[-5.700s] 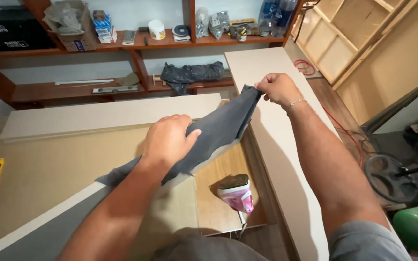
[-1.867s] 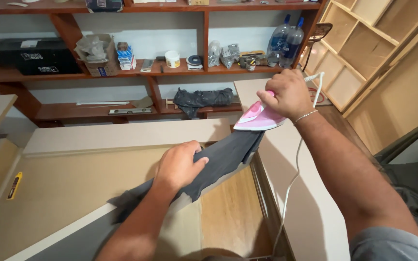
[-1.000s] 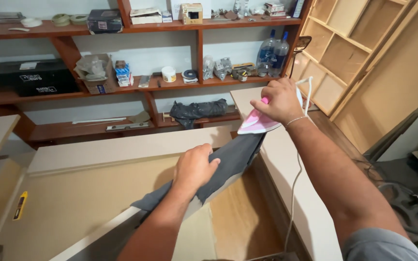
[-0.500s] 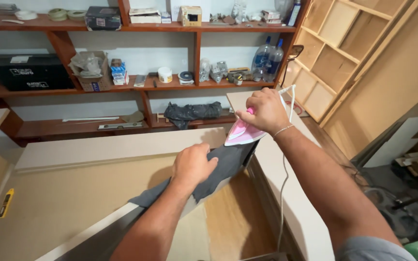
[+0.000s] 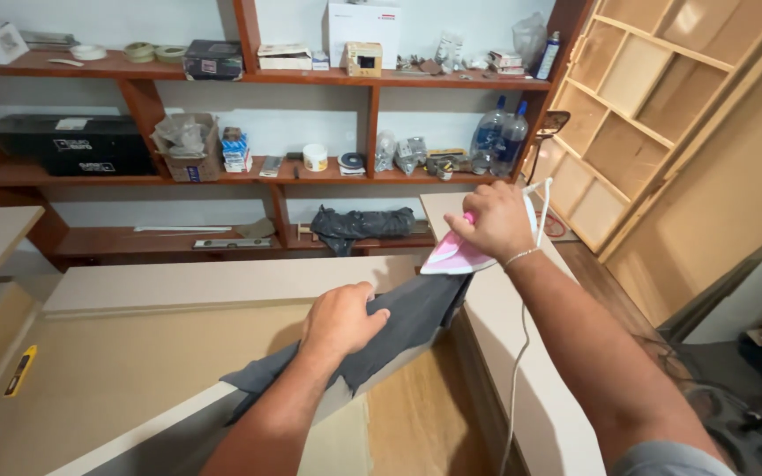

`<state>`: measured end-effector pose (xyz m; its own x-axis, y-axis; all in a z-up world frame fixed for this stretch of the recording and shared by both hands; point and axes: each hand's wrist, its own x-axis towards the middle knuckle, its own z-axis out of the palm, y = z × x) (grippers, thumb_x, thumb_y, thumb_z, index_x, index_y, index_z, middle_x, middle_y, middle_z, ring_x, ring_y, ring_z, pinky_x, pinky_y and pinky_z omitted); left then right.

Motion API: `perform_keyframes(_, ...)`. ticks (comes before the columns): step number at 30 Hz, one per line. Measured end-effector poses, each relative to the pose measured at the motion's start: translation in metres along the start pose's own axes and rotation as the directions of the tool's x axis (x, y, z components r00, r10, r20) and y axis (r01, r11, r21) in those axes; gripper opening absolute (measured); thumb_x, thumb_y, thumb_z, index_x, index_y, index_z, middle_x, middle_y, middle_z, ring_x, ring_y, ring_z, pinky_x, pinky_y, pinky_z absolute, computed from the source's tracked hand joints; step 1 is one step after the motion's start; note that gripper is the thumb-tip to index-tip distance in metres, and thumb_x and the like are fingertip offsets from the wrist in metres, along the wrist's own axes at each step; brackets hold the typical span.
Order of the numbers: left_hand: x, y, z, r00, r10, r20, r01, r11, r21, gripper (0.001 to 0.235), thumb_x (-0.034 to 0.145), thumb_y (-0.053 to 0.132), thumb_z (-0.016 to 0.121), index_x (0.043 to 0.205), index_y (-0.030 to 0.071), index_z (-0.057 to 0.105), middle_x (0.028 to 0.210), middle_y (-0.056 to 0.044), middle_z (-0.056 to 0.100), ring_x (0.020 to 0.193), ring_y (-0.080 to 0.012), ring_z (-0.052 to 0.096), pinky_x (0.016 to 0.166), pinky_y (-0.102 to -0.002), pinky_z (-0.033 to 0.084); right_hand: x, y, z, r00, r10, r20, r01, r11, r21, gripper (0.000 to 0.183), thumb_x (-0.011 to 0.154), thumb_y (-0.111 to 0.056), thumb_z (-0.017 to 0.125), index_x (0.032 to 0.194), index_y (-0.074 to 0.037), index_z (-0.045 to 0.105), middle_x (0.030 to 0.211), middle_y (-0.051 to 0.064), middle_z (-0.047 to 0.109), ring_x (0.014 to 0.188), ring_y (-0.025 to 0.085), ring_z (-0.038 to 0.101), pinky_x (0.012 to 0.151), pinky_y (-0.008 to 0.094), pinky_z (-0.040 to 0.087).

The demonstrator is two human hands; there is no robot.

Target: Ironing a dark fabric strip onto the edge of a white wooden board

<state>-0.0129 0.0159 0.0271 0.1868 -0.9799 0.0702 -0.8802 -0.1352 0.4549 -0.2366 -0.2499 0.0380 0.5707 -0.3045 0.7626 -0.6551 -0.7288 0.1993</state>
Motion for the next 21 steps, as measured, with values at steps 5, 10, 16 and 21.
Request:
perform_keyframes(5, -0.001, 0.003, -0.004, 1.0, -0.02, 0.022, 0.02, 1.0, 0.006, 0.037, 0.084, 0.047, 0.07, 0.102, 0.014, 0.072, 0.1, -0.015, 0.075, 0.108, -0.0375, 0.072, 0.09, -0.051, 0.058, 0.001, -0.025, 0.002, 0.999, -0.005, -0.035, 0.007, 0.999, 0.051, 0.045, 0.085, -0.063, 0.068, 0.067, -0.022, 0.062, 0.07, 0.001, 0.056, 0.075, 0.023, 0.059, 0.081, 0.04, 0.047)
perform_keyframes(10, -0.002, 0.009, -0.012, 0.997, -0.043, 0.071, 0.044, 0.999, -0.01, 0.058, 0.083, 0.049, 0.07, 0.131, 0.018, 0.061, 0.119, -0.015, 0.073, 0.119, -0.0369, 0.068, 0.099, -0.052, 0.055, 0.001, -0.04, -0.004, 0.998, 0.032, -0.056, -0.026, 0.996, 0.09, 0.046, 0.086, -0.063, 0.068, 0.067, -0.022, 0.062, 0.068, 0.0, 0.055, 0.076, 0.022, 0.06, 0.084, 0.039, 0.047)
perform_keyframes(16, -0.013, 0.021, -0.026, 0.991, -0.053, 0.119, 0.058, 0.997, -0.042, 0.086, 0.082, 0.049, 0.074, 0.154, 0.018, 0.038, 0.137, -0.014, 0.066, 0.132, -0.0368, 0.06, 0.107, -0.054, 0.05, 0.001, -0.058, -0.009, 0.997, 0.01, -0.077, -0.003, 0.996, 0.09, 0.046, 0.086, -0.063, 0.07, 0.066, -0.022, 0.061, 0.067, 0.0, 0.055, 0.076, 0.023, 0.061, 0.085, 0.041, 0.048)
perform_keyframes(21, -0.018, 0.024, -0.035, 0.992, -0.108, 0.063, 0.12, 0.959, -0.256, 0.089, 0.09, 0.066, 0.057, 0.161, 0.019, 0.033, 0.133, -0.016, 0.067, 0.132, -0.0374, 0.06, 0.108, -0.053, 0.048, 0.006, -0.083, -0.013, 0.993, -0.012, -0.121, 0.03, 0.988, 0.149, 0.045, 0.084, -0.061, 0.071, 0.066, -0.021, 0.06, 0.066, 0.0, 0.054, 0.074, 0.023, 0.06, 0.084, 0.042, 0.049)
